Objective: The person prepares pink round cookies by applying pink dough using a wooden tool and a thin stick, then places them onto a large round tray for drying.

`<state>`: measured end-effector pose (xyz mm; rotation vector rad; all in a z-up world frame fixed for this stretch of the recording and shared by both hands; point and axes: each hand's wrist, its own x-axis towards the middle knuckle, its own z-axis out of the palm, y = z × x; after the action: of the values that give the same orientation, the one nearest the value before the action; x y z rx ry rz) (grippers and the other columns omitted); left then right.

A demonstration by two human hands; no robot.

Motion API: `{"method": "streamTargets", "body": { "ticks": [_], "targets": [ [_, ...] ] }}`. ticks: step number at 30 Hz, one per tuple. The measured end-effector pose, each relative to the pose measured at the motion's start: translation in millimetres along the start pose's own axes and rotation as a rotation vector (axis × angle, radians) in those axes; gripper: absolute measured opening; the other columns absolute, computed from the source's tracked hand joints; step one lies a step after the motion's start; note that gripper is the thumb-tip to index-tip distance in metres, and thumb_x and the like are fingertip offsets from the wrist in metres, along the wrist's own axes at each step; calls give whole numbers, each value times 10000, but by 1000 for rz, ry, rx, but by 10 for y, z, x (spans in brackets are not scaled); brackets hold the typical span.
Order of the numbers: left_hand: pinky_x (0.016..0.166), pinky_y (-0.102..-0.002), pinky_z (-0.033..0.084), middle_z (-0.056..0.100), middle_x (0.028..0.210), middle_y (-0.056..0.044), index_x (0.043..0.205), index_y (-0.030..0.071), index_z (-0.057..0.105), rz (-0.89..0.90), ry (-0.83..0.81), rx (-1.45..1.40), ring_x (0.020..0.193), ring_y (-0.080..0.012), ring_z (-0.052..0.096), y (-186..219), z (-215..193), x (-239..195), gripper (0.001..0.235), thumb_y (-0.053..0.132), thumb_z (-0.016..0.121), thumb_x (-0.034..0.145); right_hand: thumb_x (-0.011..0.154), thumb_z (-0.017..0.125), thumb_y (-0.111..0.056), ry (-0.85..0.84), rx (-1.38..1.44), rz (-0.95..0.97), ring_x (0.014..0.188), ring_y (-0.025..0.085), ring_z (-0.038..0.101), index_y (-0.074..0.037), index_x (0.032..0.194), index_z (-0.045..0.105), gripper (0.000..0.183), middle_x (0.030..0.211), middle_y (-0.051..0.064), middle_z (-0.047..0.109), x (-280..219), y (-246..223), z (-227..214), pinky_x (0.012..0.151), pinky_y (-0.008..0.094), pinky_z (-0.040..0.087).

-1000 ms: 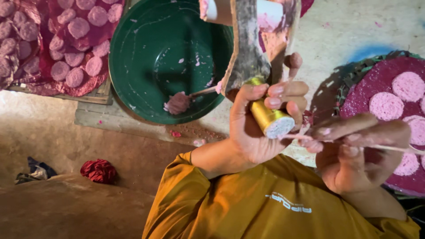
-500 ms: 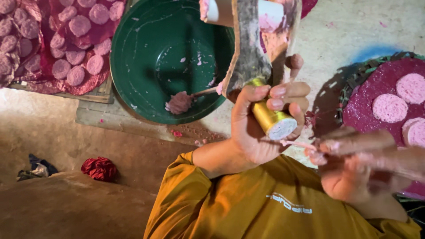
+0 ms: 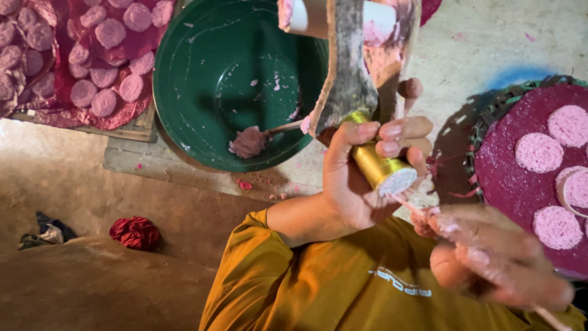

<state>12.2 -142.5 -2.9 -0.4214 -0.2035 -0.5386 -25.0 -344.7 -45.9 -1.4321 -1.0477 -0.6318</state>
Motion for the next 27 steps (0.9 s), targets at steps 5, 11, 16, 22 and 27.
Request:
{"method": "streamTargets", "body": {
  "ticks": [5, 11, 16, 22, 27],
  "targets": [
    [1081, -293, 536, 463, 965, 3, 1337, 52, 514, -10, 2, -19, 895, -67, 556, 16, -22, -11, 319, 52, 569, 1023, 837, 676, 99, 265, -310, -92, 862, 369, 788, 16, 1074, 440, 344, 989, 192, 668, 492, -202, 499, 706, 531, 635],
    [1099, -288, 528, 457, 946, 8, 1255, 27, 538, 5, 17, 33, 885, -54, 547, 55, -8, -6, 248, 59, 585, 1014, 823, 678, -9, -346, -69, -179, 851, 514, 707, 42, 1058, 412, 359, 1020, 325, 558, 643, -114, 103, 708, 581, 602],
    [1093, -258, 518, 453, 921, 23, 961, 42, 494, 52, 30, 124, 875, -41, 538, 73, 26, 7, 171, 124, 635, 1010, 790, 726, 119, -148, -177, -323, 819, 436, 739, 49, 1076, 409, 432, 1033, 277, 596, -9, 94, 14, 675, 522, 616],
    [1062, -264, 518, 468, 932, 22, 1172, 42, 547, 170, -35, 187, 895, -47, 548, 73, 92, -33, 196, 96, 626, 1001, 850, 703, 65, 78, -194, -241, 792, 402, 741, 40, 1109, 445, 367, 978, 249, 619, -81, 35, 261, 660, 510, 622],
    [1078, -291, 528, 472, 948, 10, 1147, 51, 493, 96, -29, 67, 876, -57, 548, 69, 98, -55, 186, 87, 605, 1003, 899, 684, 20, 243, -255, -230, 769, 374, 743, 32, 1137, 474, 317, 932, 227, 639, 355, -33, 455, 647, 500, 628]
  ]
}}
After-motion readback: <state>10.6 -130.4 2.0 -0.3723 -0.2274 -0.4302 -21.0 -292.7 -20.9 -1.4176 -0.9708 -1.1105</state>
